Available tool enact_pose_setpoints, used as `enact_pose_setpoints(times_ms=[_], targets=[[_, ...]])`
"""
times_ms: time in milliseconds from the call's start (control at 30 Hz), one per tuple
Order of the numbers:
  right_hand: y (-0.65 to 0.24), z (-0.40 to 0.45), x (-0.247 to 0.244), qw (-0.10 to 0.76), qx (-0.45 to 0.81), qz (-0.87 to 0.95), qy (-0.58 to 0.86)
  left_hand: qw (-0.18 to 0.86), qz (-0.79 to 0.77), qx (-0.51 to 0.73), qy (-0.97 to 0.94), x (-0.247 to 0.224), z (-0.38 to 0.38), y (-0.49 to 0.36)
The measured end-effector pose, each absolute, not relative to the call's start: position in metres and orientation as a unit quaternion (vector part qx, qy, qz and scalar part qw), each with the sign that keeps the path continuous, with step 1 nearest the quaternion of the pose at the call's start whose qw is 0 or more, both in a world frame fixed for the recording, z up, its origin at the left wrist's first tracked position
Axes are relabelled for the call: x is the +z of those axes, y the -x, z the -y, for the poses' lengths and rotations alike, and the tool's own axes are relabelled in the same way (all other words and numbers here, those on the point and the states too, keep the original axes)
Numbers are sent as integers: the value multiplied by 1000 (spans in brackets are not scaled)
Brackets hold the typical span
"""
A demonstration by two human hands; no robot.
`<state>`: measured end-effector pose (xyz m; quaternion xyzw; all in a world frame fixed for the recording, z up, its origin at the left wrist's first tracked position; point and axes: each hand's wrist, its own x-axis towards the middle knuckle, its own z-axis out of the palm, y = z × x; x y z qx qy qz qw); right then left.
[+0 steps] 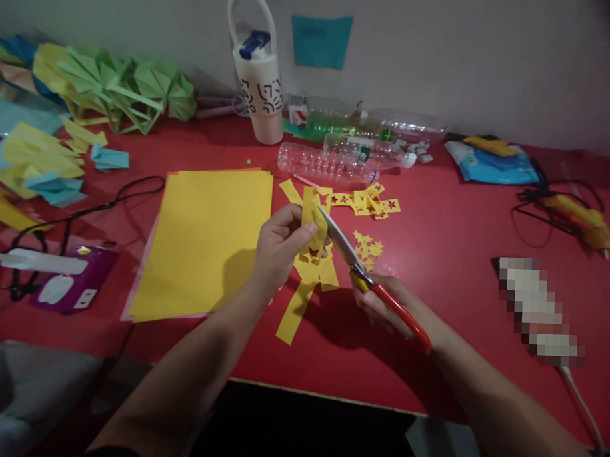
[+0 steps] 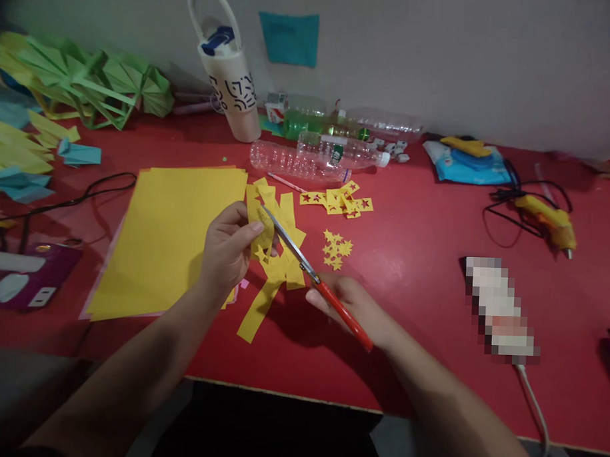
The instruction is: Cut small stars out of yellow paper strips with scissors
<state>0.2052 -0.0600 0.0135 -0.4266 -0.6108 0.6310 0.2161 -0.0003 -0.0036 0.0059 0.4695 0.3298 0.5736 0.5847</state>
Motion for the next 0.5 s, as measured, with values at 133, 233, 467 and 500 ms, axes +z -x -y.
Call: enact_pose_setpoints(times_ms=[133,233,467,500], targets=[[-206,60,16,212,622,618,431,590,-314,579,-467,10,4,1],[-206,60,16,215,621,620,428,591,-314,578,-467,13,3,2],[-208,59,14,214,613,627,430,586,-321,572,-476,14,3,3],[-208,59,15,214,611,630,429,587,-320,573,-475,15,3,3]])
